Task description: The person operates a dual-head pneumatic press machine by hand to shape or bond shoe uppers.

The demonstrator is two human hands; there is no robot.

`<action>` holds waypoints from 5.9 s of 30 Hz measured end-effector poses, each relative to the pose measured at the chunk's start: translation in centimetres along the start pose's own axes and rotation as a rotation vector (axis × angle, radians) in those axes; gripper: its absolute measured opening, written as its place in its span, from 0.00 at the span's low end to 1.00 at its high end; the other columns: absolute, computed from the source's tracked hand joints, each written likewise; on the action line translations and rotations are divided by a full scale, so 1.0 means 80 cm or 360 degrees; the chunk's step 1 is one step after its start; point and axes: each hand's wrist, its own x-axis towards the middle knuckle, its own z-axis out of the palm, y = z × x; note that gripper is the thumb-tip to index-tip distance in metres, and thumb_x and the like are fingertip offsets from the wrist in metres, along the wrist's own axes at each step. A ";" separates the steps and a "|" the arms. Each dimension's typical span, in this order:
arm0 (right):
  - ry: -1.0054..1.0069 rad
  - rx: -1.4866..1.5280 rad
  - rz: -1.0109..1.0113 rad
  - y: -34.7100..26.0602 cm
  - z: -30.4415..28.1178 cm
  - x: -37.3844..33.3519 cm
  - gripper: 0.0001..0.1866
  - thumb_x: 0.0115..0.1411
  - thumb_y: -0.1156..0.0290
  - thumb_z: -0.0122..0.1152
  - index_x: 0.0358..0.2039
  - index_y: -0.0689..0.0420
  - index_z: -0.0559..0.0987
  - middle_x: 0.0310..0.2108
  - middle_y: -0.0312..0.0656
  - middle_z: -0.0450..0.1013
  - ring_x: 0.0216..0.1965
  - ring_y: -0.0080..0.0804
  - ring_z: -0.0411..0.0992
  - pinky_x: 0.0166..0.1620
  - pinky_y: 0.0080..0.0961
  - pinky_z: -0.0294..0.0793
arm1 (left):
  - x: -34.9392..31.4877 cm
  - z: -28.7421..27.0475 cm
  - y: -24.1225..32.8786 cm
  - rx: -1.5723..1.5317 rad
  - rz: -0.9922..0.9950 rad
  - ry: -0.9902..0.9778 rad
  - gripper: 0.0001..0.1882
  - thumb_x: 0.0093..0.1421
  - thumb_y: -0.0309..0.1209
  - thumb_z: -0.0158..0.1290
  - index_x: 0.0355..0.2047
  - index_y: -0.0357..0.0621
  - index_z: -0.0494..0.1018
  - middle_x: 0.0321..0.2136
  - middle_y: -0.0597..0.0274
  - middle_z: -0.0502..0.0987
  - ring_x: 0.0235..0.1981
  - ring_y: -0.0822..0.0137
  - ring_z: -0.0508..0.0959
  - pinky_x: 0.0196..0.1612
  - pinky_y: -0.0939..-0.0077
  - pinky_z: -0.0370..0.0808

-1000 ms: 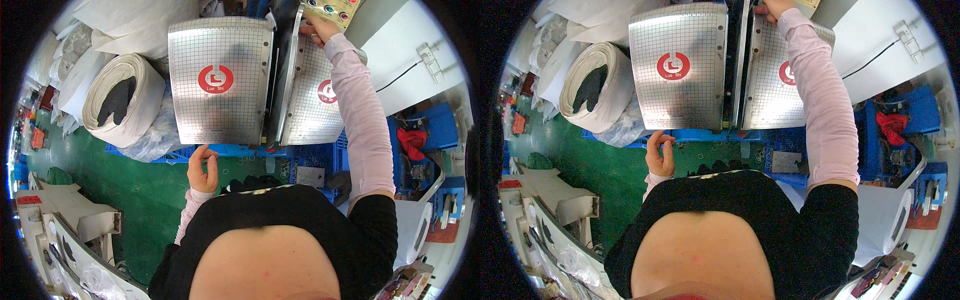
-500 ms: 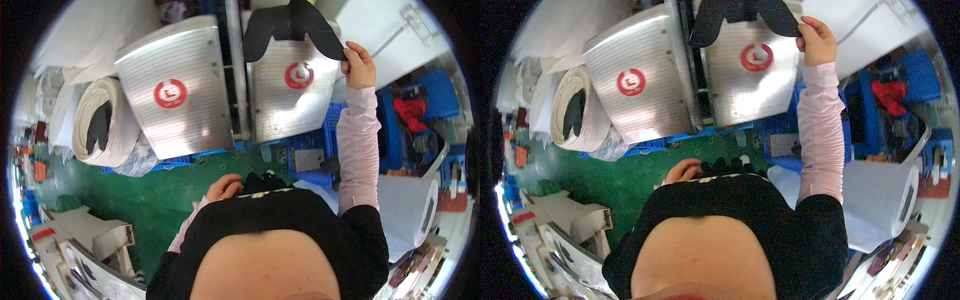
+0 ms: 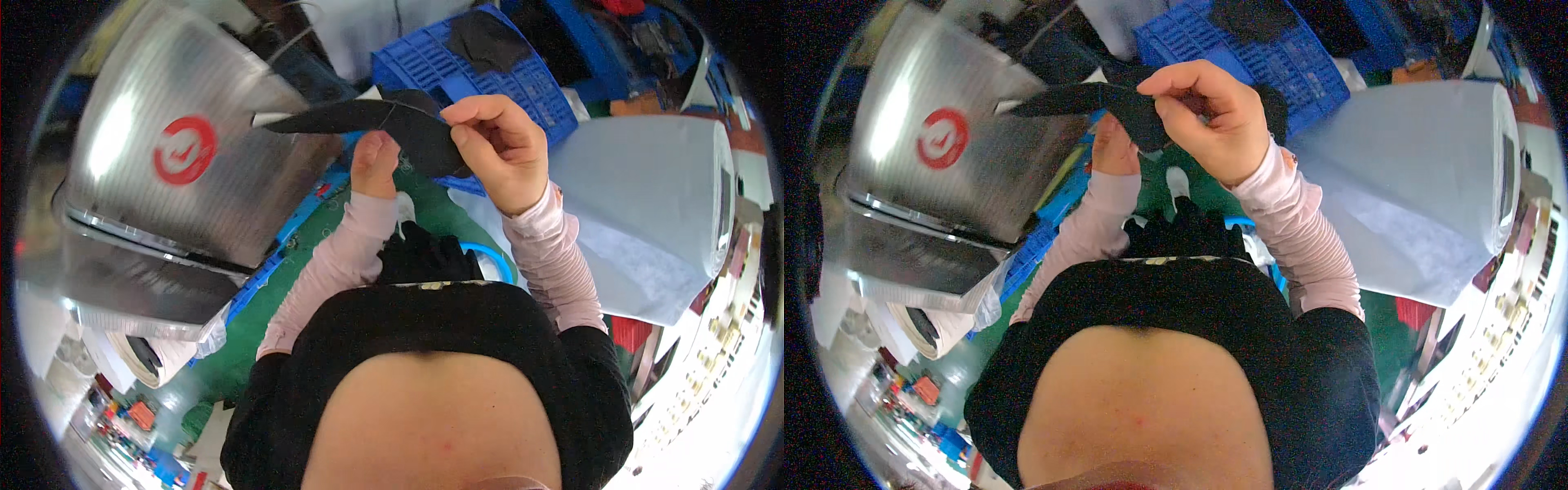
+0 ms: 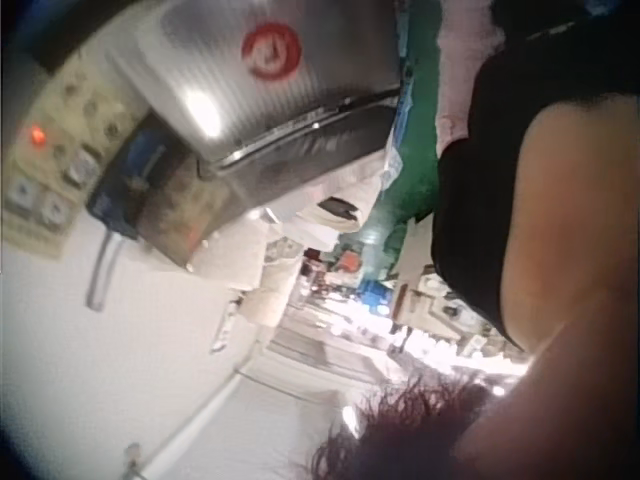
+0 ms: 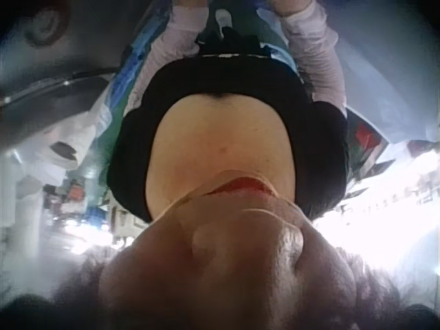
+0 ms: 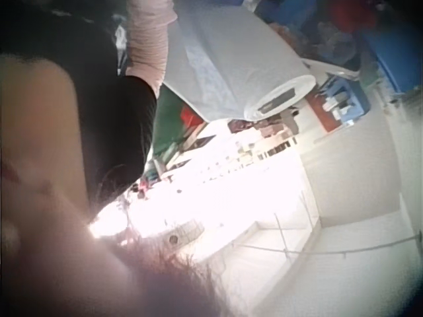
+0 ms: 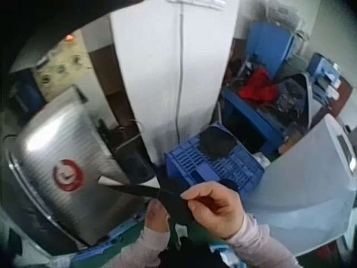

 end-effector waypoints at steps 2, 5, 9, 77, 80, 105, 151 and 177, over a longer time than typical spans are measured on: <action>0.0180 -0.0101 0.0074 0.020 -0.044 -0.007 0.09 0.56 0.82 0.52 0.37 0.59 0.75 0.30 0.32 0.72 0.29 0.15 0.69 0.30 0.12 0.71 | 0.017 0.025 -0.025 -0.0150 -0.0167 0.0012 0.07 0.54 0.30 0.53 0.33 0.46 0.71 0.29 0.71 0.73 0.33 0.80 0.69 0.36 0.87 0.62; 0.0645 0.0170 0.0329 0.066 -0.116 -0.027 0.07 0.59 0.78 0.50 0.38 0.59 0.75 0.31 0.35 0.72 0.29 0.19 0.70 0.28 0.17 0.75 | 0.057 0.050 -0.070 -0.0137 -0.0075 -0.0128 0.06 0.53 0.26 0.53 0.32 0.45 0.68 0.28 0.69 0.72 0.31 0.79 0.68 0.34 0.85 0.63; 0.0946 0.0279 0.0517 0.134 -0.178 -0.089 0.08 0.59 0.78 0.49 0.38 0.59 0.74 0.33 0.37 0.72 0.29 0.22 0.71 0.27 0.18 0.75 | 0.089 0.086 -0.113 0.0639 0.0085 -0.0213 0.11 0.50 0.24 0.55 0.30 0.42 0.64 0.27 0.63 0.71 0.27 0.72 0.71 0.30 0.76 0.68; -0.0007 -0.1950 0.0195 0.271 -0.016 -0.112 0.10 0.54 0.74 0.50 0.37 0.58 0.76 0.34 0.44 0.75 0.37 0.36 0.73 0.42 0.28 0.71 | -0.157 -0.314 0.506 0.2652 0.1521 0.0852 0.11 0.49 0.29 0.47 0.34 0.39 0.69 0.27 0.46 0.76 0.30 0.45 0.75 0.38 0.58 0.71; 0.0018 -0.1837 0.0094 0.262 0.005 -0.111 0.10 0.54 0.74 0.50 0.35 0.56 0.77 0.31 0.45 0.75 0.34 0.37 0.74 0.39 0.29 0.73 | -0.101 -0.287 0.461 0.2980 0.1662 0.0683 0.16 0.53 0.37 0.48 0.37 0.39 0.69 0.38 0.48 0.74 0.43 0.49 0.73 0.47 0.59 0.67; 0.0009 -0.1696 0.0261 0.277 0.007 -0.112 0.11 0.53 0.71 0.51 0.37 0.54 0.77 0.34 0.46 0.75 0.35 0.43 0.74 0.39 0.33 0.72 | -0.032 -0.268 0.470 0.3190 0.1820 0.0789 0.36 0.49 0.59 0.49 0.49 0.44 0.68 0.46 0.52 0.71 0.52 0.55 0.68 0.56 0.56 0.58; -0.0129 -0.1700 -0.1831 -0.031 0.328 0.214 0.12 0.49 0.68 0.57 0.37 0.46 0.76 0.45 0.27 0.72 0.52 0.41 0.63 0.53 0.43 0.52 | -0.049 -0.259 0.427 0.3169 0.2124 0.1060 0.15 0.54 0.32 0.50 0.43 0.46 0.69 0.46 0.62 0.71 0.52 0.65 0.68 0.57 0.58 0.56; 0.0093 -0.1864 -0.1779 -0.013 0.341 0.216 0.13 0.49 0.64 0.54 0.37 0.42 0.77 0.44 0.24 0.72 0.52 0.38 0.64 0.51 0.45 0.56 | -0.052 -0.270 0.433 0.3288 0.2078 0.1016 0.17 0.51 0.30 0.50 0.44 0.46 0.70 0.44 0.64 0.72 0.49 0.66 0.70 0.57 0.56 0.55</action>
